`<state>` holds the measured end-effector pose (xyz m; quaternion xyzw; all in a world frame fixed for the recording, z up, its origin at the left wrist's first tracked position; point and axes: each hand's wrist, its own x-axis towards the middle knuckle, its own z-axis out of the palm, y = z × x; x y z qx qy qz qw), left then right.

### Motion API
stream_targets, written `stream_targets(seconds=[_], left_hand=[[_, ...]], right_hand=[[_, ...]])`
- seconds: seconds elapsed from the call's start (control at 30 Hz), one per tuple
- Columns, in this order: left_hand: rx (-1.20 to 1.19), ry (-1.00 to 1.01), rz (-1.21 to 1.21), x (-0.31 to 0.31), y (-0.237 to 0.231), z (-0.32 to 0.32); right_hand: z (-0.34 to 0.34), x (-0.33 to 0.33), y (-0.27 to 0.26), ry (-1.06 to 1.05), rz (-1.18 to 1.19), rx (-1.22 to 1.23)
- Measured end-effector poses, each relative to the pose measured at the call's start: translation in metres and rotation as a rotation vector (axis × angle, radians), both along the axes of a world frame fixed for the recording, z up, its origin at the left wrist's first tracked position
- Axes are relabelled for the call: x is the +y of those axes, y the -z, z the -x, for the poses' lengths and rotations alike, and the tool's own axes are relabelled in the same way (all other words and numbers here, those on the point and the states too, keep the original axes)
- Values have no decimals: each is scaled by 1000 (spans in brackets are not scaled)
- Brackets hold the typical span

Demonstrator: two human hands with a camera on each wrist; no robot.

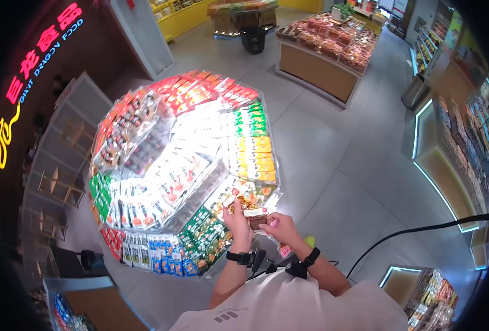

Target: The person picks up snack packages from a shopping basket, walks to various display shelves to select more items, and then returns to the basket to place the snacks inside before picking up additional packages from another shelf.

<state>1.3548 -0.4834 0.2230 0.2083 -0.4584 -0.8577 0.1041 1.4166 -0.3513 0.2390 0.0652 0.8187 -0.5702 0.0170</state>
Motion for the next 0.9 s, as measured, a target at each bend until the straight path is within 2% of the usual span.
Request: stream_targets(seconds=[0.03, 0.07, 0.1, 0.13, 0.17, 0.2, 0.23, 0.27, 0.3, 0.37, 0.43, 0.5, 0.57, 0.63, 0.67, 0.7, 0.73, 0.83, 0.9], left_hand=[[-43, 37, -18, 33, -2, 16], [8, -63, -24, 69, -14, 34], [36, -23, -123, 99, -13, 55], [45, 141, -158, 126, -14, 71], [29, 309, -185, 153, -12, 78], [25, 481, -154, 188, -21, 81], [25, 517, -159, 233, -43, 81], [40, 684, -201, 275, -63, 78], [50, 835, -242, 309, -74, 78], [135, 995, -303, 360, -60, 97], [138, 1016, -335, 395, -58, 134], [223, 1127, -374, 414, -73, 174], [264, 1151, -541, 430, -65, 227], [354, 1218, -637, 458, -52, 290], [269, 1240, -626, 472, -59, 316], [294, 1241, -626, 487, -53, 348], [245, 1245, -714, 501, -50, 370], [250, 1294, -837, 549, -61, 462], [226, 1277, -870, 574, -69, 505]], right_hand=[[2, 38, -8, 74, -29, 74], [1, 81, -17, 106, -26, 99], [8, 130, -27, 303, -108, 237], [15, 162, -37, 514, -172, 354], [21, 190, -47, 576, -143, 367], [31, 230, -63, 708, -299, 476], [39, 271, -78, 819, -476, 574], [46, 299, -88, 836, -491, 560], [57, 315, -95, 767, -558, 532], [80, 347, -93, 675, -616, 492], [114, 379, -83, 694, -471, 607], [143, 408, -87, 635, -431, 614], [180, 437, -99, 454, -172, 537], [235, 477, -88, 410, -146, 520], [264, 501, -91, 373, -140, 475], [293, 516, -106, 388, -233, 443], [323, 531, -117, 381, -104, 430], [414, 576, -141, 492, -127, 417], [463, 605, -150, 372, -28, 182]])
